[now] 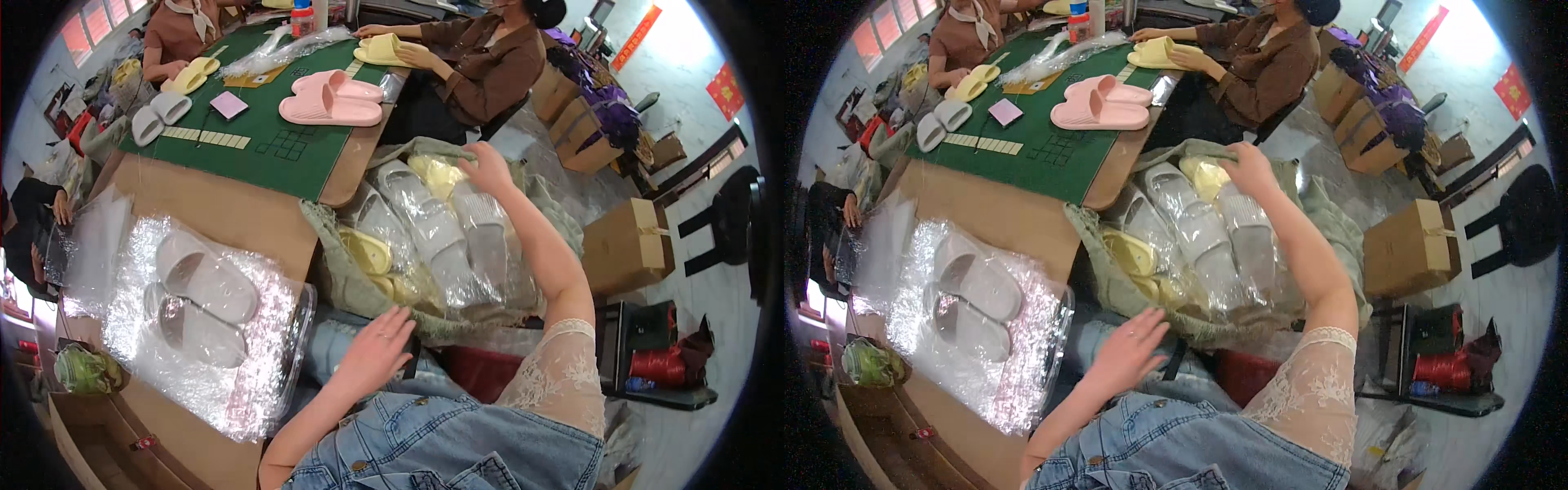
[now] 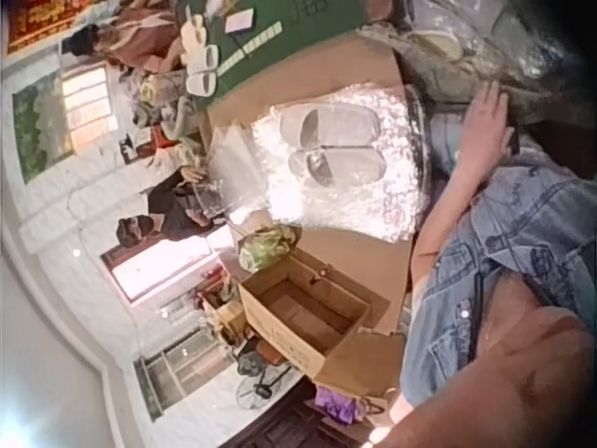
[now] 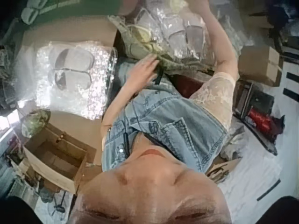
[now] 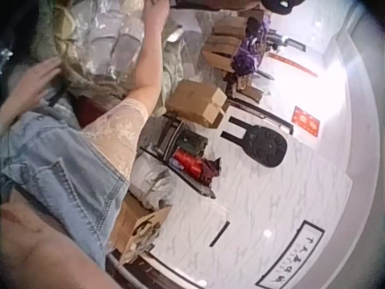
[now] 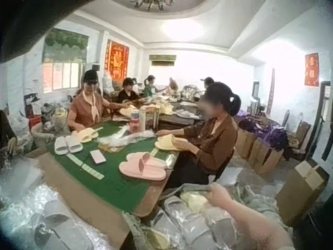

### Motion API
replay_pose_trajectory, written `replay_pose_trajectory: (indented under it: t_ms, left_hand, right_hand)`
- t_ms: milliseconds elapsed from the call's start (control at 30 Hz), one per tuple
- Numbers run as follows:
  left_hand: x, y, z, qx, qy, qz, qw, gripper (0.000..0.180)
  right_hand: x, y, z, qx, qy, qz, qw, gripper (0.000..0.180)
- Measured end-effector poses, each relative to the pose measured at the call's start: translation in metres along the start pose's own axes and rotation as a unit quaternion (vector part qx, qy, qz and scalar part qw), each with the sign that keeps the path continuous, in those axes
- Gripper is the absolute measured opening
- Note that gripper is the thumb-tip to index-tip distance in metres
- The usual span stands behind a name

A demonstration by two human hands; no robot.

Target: The person wraps pairs of plastic slippers in bubble wrap at a factory workstation. They pick up slippers of various colors, place them on a sheet of bubble wrap, and fold the wrap around them. The wrapped pairs are then placed into a large mesh bag. Other workers are visible in the background performing similar tasks.

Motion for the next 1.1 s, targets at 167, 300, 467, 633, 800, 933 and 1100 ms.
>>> replay_pose_trajectory:
  t_ms: [167,300,467,633,800,933,1100]
  left_hand:
    - [0.092,-0.043,-0.048,0.025,-0.118,-0.092,0.988,0.052]
    - [0.126,-0.073,-0.054,-0.007,-0.186,-0.155,0.97,0.044]
    - [0.153,-0.072,-0.066,-0.063,-0.261,-0.174,0.947,0.013]
    - [0.175,-0.087,-0.074,0.022,-0.16,-0.005,0.987,0.017]
    - [0.131,-0.086,-0.092,-0.119,-0.293,0.165,0.934,0.031]
    - [0.121,-0.08,-0.081,-0.1,-0.221,0.208,0.948,0.052]
    - [0.13,-0.077,-0.064,-0.05,-0.234,0.053,0.97,0.032]
  right_hand:
    - [0.06,0.054,-0.091,0.001,0.052,0.006,0.999,0.05]
    - [0.138,0.083,-0.143,0.06,-0.05,0.096,0.992,0.055]
    - [0.202,0.108,-0.176,0.058,-0.145,0.197,0.968,0.059]
    - [0.23,0.13,-0.197,0.16,-0.278,0.14,0.937,0.041]
    - [0.212,0.111,-0.216,0.143,-0.038,-0.031,0.989,0.026]
    - [0.141,0.092,-0.229,0.068,-0.025,-0.138,0.988,0.042]
    - [0.135,0.101,-0.193,-0.07,-0.148,0.105,0.981,0.068]
Point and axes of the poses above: each hand's wrist, its own z-axis away from the middle knuckle, its own x-axis out of the palm, y = z × x, the point moved 2 cm from there along -z, towards the middle knuckle, and after that the axes turned 1 degree about -y, right-handed, at the moved point
